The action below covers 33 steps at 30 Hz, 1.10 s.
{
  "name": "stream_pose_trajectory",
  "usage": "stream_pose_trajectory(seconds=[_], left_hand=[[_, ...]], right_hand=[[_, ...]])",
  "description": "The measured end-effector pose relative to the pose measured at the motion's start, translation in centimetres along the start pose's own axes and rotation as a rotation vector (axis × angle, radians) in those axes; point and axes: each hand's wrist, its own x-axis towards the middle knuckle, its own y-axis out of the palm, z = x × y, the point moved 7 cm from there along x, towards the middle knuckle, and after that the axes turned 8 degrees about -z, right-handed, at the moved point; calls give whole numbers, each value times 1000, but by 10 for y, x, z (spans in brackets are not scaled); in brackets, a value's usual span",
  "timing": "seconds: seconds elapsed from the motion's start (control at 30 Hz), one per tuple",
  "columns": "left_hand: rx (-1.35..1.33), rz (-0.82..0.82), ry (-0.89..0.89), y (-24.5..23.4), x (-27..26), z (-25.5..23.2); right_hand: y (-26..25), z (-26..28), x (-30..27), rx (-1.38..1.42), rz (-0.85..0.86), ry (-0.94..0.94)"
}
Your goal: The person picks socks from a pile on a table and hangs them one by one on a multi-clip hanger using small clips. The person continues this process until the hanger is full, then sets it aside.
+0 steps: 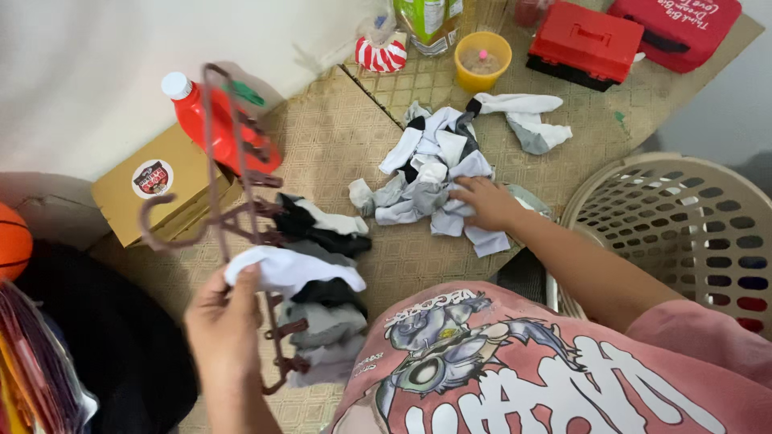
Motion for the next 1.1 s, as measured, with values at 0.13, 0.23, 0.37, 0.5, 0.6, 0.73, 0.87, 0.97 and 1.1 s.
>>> stream_pose_trajectory(seconds=[0.13, 0.23, 0.37, 0.5, 0.6, 0.73, 0.87, 0.97, 1.1], left_hand=[[-47, -23, 53, -20, -2, -8], [-63, -41, 57, -24, -2, -13], [-39, -34, 1, -20, -7, -11], [-60, -14, -65, -14, -12, -7], [-48, 12, -73, -8, -12, -7], [-24, 57, -55, 3, -7, -4], [-23, 82, -49, 5, -2, -3], [-17, 103, -80, 6, 2, -2], [-29, 180, -86, 14, 5, -3]], right_hand=[[-1, -33, 29, 64, -44, 20], [-27, -65, 41, 121, -147, 273], [-80, -77, 47, 142, -239, 314], [-118, -63, 46, 421, -133, 274], [-134, -44, 45, 738, -84, 261], [-144, -30, 38, 227, -137, 193], [-125, -26, 31, 787, 39, 319], [-124, -19, 27, 1029, 84, 368], [-114, 2, 19, 1383, 268, 384]])
